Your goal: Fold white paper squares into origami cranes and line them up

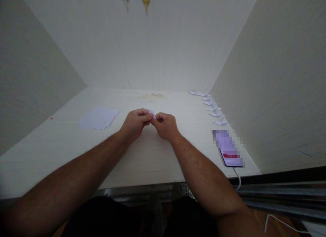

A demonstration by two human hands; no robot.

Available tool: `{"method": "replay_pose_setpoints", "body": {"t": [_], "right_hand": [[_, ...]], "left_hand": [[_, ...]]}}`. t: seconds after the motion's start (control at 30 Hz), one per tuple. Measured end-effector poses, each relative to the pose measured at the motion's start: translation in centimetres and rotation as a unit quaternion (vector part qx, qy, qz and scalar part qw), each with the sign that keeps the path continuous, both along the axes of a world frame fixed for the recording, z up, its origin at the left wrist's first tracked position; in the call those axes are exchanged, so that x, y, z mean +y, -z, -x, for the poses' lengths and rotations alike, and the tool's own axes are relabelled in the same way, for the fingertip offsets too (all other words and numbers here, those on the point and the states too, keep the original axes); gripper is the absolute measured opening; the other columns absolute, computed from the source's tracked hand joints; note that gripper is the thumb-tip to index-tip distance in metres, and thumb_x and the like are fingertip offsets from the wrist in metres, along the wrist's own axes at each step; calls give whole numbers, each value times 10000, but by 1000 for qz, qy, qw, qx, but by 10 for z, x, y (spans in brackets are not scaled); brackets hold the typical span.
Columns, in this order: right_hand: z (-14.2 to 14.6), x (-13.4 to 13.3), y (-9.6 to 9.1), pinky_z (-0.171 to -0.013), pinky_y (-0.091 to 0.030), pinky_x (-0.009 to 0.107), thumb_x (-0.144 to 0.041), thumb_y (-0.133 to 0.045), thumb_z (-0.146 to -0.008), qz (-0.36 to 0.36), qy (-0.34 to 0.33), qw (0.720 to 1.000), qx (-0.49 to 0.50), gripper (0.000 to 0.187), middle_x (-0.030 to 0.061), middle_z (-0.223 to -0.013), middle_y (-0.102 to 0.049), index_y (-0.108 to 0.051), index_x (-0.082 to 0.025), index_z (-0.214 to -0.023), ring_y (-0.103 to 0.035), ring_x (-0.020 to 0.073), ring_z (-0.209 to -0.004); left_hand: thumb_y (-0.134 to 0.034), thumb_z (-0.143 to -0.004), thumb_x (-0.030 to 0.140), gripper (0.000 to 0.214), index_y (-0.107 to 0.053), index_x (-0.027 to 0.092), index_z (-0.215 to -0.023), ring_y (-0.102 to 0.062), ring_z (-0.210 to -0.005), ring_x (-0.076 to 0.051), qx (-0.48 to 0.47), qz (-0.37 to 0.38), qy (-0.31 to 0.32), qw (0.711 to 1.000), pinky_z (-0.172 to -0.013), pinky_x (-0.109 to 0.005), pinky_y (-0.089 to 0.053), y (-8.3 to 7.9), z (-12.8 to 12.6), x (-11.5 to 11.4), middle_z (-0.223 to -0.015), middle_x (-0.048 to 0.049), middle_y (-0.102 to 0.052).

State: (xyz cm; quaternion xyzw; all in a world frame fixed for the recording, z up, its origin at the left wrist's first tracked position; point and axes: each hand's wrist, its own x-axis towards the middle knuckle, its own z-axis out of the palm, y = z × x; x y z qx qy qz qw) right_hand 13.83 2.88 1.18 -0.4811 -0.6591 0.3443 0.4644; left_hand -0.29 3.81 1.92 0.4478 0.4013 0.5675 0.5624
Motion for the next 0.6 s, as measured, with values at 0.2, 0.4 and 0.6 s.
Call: {"method": "replay_pose_setpoints", "body": {"t": [0.2, 0.4, 0.6], "right_hand": [[1, 5, 5, -473, -324, 242, -553, -764, -694, 43, 18, 998, 34, 414, -32, -525, -551, -577, -193, -613, -447, 94, -485], [1, 10, 9, -448, -404, 228, -372, -777, -642, 37, 59, 985, 157, 309, -67, -530, -576, -531, -220, -751, -540, 109, -461], [3, 8, 4, -565, -540, 272, -326, -693, -701, 27, 45, 982, 184, 156, 8, -682, -698, -651, -196, -775, -650, 142, -633]], "left_hand": [[-804, -606, 219, 149, -666, 164, -613, -480, -485, -86, 29, -20, 5, 999, -481, -246, -329, 1, 3, 2, -544, 3, -607], [-823, -624, 233, 156, -741, 162, -736, -607, -603, -128, 66, -74, -10, 995, -553, -256, -449, 2, 7, 0, -683, -35, -717], [-737, -721, 215, 84, -788, 177, -775, -689, -722, -170, 103, -119, -17, 987, -684, -303, -540, -3, 9, -2, -740, -56, -755]]}}
